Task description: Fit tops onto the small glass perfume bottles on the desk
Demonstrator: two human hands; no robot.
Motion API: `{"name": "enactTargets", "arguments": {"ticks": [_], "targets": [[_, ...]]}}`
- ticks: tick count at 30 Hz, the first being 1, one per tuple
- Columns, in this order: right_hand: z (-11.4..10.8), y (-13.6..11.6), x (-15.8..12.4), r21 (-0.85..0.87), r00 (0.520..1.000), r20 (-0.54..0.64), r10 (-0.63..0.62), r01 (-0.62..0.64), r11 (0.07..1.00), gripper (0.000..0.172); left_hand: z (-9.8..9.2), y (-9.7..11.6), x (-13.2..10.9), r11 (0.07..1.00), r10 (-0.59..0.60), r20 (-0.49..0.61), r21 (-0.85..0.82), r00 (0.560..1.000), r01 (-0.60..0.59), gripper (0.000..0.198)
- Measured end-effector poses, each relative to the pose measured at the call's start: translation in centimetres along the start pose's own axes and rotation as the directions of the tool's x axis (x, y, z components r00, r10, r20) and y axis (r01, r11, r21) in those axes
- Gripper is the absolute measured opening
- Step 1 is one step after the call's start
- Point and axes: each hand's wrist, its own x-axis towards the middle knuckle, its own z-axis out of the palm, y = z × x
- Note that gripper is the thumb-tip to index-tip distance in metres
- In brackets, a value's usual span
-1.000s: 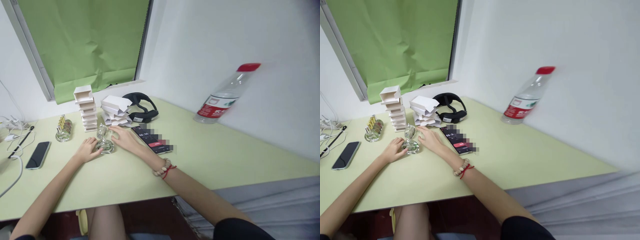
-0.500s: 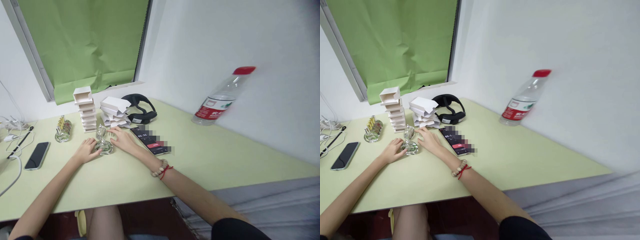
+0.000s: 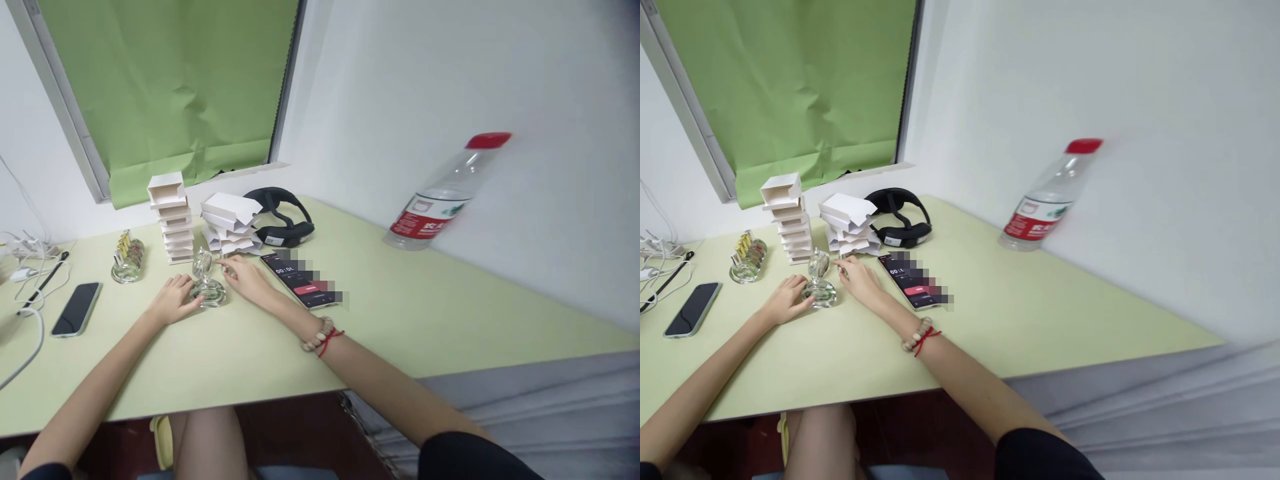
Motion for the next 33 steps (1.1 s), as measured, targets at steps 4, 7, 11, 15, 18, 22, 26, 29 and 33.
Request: {"name": "enactTargets", "arguments": {"ticks": [4, 7, 11, 15, 18, 22, 26, 29, 33], "targets": [[-0.7, -0.3, 0.3, 0.17, 0.996, -0.088, 0.007, 0.008, 0.985, 0.039, -0.2, 0.0, 0.0, 1.0, -0.001, 0.006, -0.009, 1.0, 0.001, 0.048], [-1.4, -1.4, 0.5, 0.524, 0.98, -0.161, 0.118, -0.017, 0.851, 0.04, -0.2, 0.0, 0.0, 1.0, -0.004, 0.01, -0.021, 1.0, 0.004, 0.048], [-1.8, -2.8, 0.2, 0.835, 0.998, -0.018, 0.062, -0.019, 0.55, 0.053, 0.0, -0.1, 0.0, 1.0, 0.01, -0.008, -0.004, 1.0, -0.01, 0.049], [-1.6, -3.2, -0.1, 0.882, 0.998, 0.042, -0.055, -0.012, 0.471, 0.058, 0.2, -0.3, 0.0, 1.0, 0.019, -0.021, 0.008, 1.0, -0.019, 0.047], [-1.5, -3.1, -0.1, 0.867, 0.991, -0.011, -0.13, 0.074, 0.492, 0.048, 0.2, -0.2, 0.1, 1.0, 0.02, -0.024, 0.01, 1.0, -0.02, 0.049], [-1.9, -3.1, -0.2, 0.88, 0.969, -0.041, -0.243, 0.15, 0.451, 0.03, 0.3, -0.2, 0.1, 0.999, 0.036, -0.054, 0.014, 0.998, -0.036, 0.05], [-2.2, -3.4, -0.5, 0.941, 0.968, 0.124, -0.218, -0.045, 0.336, 0.034, 0.6, -0.4, 0.0, 0.998, 0.057, -0.074, 0.032, 0.996, -0.055, 0.047], [-2.2, -3.4, -0.7, 0.932, 0.955, 0.228, -0.187, -0.159, 0.324, 0.053, 0.7, -0.5, -0.1, 0.998, 0.055, -0.075, 0.034, 0.996, -0.052, 0.047], [-1.9, -3.0, -0.5, 0.895, 0.946, 0.245, -0.213, -0.137, 0.424, 0.067, 0.7, -0.5, 0.0, 0.997, 0.068, -0.082, 0.04, 0.994, -0.065, 0.048]]}}
